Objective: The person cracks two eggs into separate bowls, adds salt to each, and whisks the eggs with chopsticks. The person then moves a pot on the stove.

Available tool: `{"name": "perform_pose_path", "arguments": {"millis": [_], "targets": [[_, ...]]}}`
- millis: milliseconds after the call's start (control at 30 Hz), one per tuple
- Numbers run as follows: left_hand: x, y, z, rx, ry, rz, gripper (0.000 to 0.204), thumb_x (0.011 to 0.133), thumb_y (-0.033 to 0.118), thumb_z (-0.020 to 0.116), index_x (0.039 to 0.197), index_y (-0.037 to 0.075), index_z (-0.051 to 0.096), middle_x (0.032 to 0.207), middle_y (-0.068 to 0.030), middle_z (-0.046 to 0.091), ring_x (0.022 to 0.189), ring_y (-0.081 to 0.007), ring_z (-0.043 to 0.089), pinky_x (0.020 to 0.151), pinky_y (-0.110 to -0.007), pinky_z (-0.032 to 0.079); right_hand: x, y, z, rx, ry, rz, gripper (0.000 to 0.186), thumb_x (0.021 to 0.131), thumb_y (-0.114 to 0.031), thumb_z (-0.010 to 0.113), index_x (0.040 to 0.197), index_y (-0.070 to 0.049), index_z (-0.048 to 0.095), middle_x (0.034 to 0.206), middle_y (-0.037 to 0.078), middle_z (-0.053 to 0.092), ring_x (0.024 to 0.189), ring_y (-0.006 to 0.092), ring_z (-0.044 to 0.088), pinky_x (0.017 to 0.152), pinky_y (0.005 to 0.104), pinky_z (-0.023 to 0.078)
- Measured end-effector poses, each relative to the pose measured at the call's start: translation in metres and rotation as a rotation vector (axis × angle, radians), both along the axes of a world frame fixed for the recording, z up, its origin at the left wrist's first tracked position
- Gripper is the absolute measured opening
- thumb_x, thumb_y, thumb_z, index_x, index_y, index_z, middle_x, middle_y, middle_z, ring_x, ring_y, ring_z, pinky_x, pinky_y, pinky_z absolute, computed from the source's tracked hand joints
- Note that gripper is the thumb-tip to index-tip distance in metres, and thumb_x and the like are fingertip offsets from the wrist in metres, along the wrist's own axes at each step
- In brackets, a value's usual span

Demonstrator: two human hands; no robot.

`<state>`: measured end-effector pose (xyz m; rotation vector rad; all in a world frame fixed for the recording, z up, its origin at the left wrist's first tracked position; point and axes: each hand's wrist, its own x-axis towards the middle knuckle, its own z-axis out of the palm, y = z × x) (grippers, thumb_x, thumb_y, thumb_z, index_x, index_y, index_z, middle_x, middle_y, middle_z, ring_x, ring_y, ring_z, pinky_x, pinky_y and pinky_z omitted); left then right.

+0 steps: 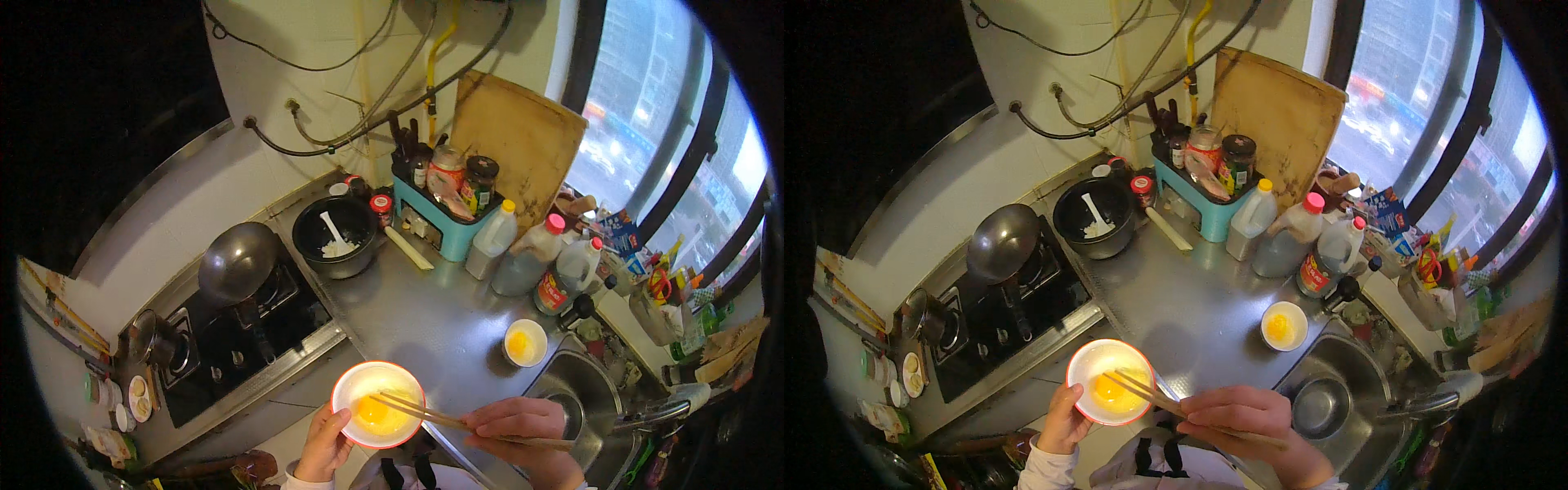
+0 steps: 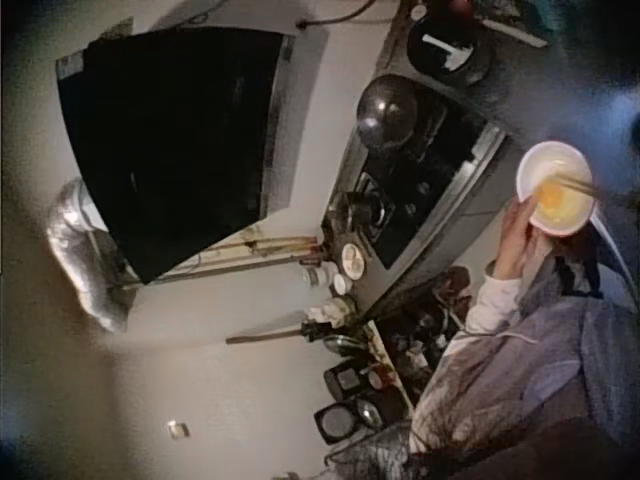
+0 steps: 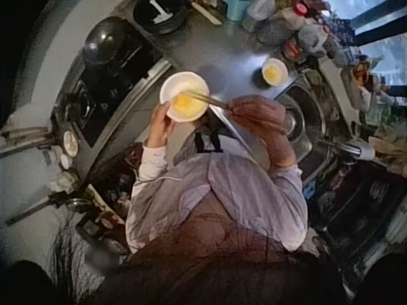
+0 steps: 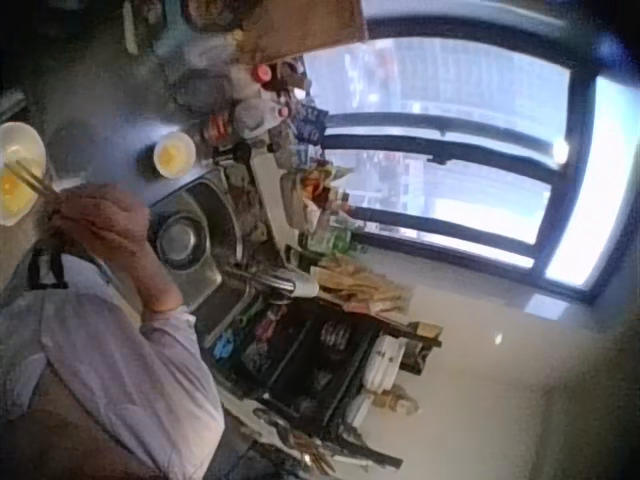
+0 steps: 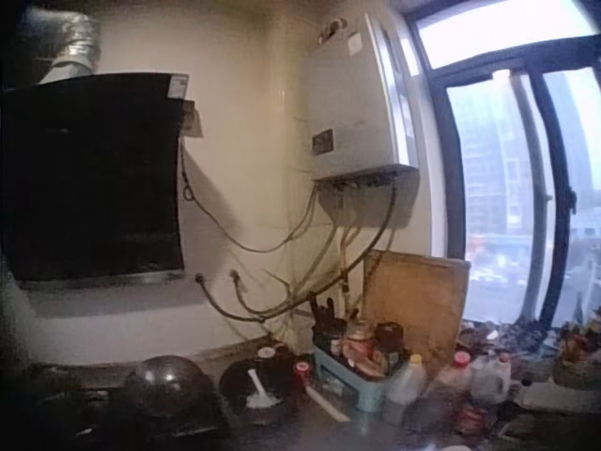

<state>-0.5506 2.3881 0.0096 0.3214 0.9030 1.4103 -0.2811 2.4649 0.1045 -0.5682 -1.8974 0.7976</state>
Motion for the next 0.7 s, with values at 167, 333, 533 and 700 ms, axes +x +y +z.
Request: {"name": "perform_pose_path", "arguments": {"millis": [167, 333, 533, 700], "targets": [[-0.024, -0.005, 0.003, 0.064, 0.028, 0.032, 0.04, 0.093, 0.016, 0.058, 0.126, -0.006, 0.049, 0.119, -0.0163, 0.061, 0.106, -0.023, 0.062, 0.091, -0.034, 0.052, -0.036, 0.011, 0.014, 0.112, -0.083, 0.186, 0.021, 0.07, -0.001, 0.081, 0.087, 0.0, 0.069, 0.088, 0.012, 0.07, 0.079, 0.0223, 0.07, 0.069, 0.0288, 0.058], [-0.044, -0.004, 0.015, 0.068, 0.022, 0.084, 0.041, 0.093, 0.015, 0.057, 0.126, -0.007, 0.049, 0.119, -0.0178, 0.06, 0.104, -0.0226, 0.063, 0.09, -0.033, 0.053, -0.068, 0.024, 0.014, 0.214, -0.156, 0.256, 0.022, 0.071, -0.002, 0.08, 0.091, -0.001, 0.07, 0.088, 0.011, 0.07, 0.081, 0.022, 0.07, 0.069, 0.0293, 0.059], [-0.069, 0.001, 0.005, 0.066, 0.032, 0.143, 0.039, 0.094, 0.013, 0.056, 0.125, -0.008, 0.049, 0.117, -0.0189, 0.061, 0.1, -0.0222, 0.065, 0.088, -0.032, 0.054, -0.107, 0.044, 0.008, 0.349, -0.191, 0.375, 0.027, 0.073, -0.003, 0.079, 0.098, -0.006, 0.069, 0.098, 0.009, 0.07, 0.085, 0.0231, 0.07, 0.071, 0.0311, 0.059], [-0.074, 0.014, 0.012, 0.112, 0.056, 0.216, 0.037, 0.094, 0.012, 0.055, 0.124, -0.008, 0.05, 0.113, -0.0185, 0.062, 0.098, -0.0218, 0.065, 0.086, -0.031, 0.055, -0.111, 0.053, 0.012, 0.36, -0.279, 0.56, 0.032, 0.081, -0.009, 0.063, 0.112, -0.008, 0.066, 0.11, 0.009, 0.066, 0.095, 0.024, 0.067, 0.077, 0.032, 0.057]]}}
